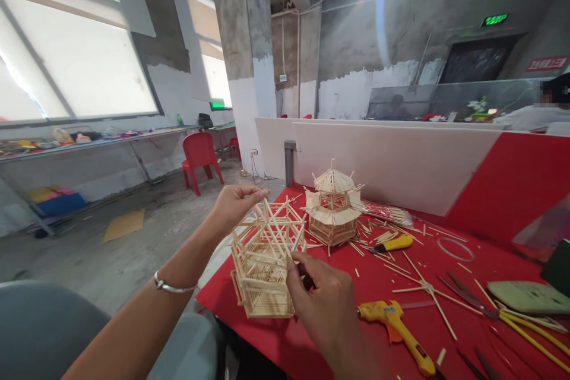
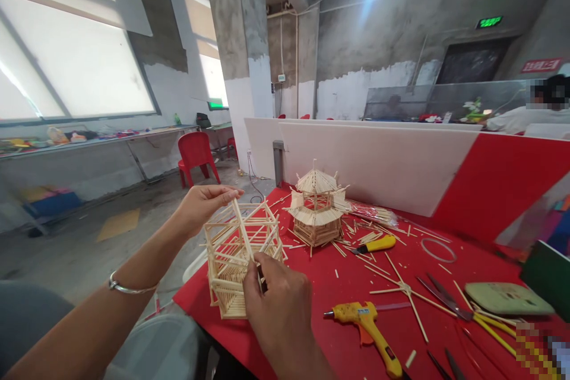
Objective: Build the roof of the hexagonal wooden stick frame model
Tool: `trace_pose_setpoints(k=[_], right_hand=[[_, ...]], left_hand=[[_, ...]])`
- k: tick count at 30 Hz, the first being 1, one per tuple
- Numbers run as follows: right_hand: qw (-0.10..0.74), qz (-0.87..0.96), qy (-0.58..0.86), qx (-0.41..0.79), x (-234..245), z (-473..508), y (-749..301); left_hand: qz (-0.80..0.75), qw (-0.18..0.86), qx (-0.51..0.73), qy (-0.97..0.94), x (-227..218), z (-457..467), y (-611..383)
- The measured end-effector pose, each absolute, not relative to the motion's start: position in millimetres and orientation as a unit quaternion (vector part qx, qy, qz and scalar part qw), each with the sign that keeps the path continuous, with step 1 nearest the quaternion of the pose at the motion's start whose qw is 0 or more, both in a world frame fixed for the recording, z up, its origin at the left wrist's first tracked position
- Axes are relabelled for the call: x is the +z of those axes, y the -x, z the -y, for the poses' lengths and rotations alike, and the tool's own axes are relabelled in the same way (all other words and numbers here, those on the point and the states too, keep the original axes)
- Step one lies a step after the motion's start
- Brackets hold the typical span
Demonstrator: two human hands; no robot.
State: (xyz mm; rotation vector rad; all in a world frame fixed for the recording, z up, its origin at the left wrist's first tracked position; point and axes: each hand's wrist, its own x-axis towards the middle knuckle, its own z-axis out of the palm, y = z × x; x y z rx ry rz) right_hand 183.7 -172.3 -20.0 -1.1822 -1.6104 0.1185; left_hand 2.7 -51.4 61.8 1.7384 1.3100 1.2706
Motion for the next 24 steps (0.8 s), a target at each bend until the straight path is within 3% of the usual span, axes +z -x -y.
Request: trace_pose_setpoints(k=[7, 11, 14, 18, 21, 24], right_hand=[[0.588, 0.683, 0.433, 0.008, -12.2, 178.6, -187.8], [0.604, 0.702, 0.375, 0.044, -8.4, 185.0, -188.1], [0.6, 0.703, 0.34, 0.173, -12.1, 188.8, -196.1], [0.614, 0.566, 0.279, 0.475, -21.9, 189.9, -223.1], [0.652, 0.432, 0.234, 0.577, -31.1, 194.7, -236.4], [0.619, 0.374, 0.236, 0.65, -44.6, 208.7, -234.2]], left_hand=[[-0.439, 0.277, 0.577, -0.63, 79.7, 82.2, -8.3], [-0.385, 0.339, 0.627, -0.586, 82.1, 121.2, -9.8], [-0.398, 0.398, 0.616, -0.551, 73.1, 150.0, -10.4], [-0.403, 0.393, 0.71, -0.423, 43.9, 182.0, -28.0], [-0.39, 0.407, 0.73, -0.386, 8.4, 204.0, -58.2], [-0.374, 0.46, 0.727, -0.347, -27.8, 224.4, -88.9]])
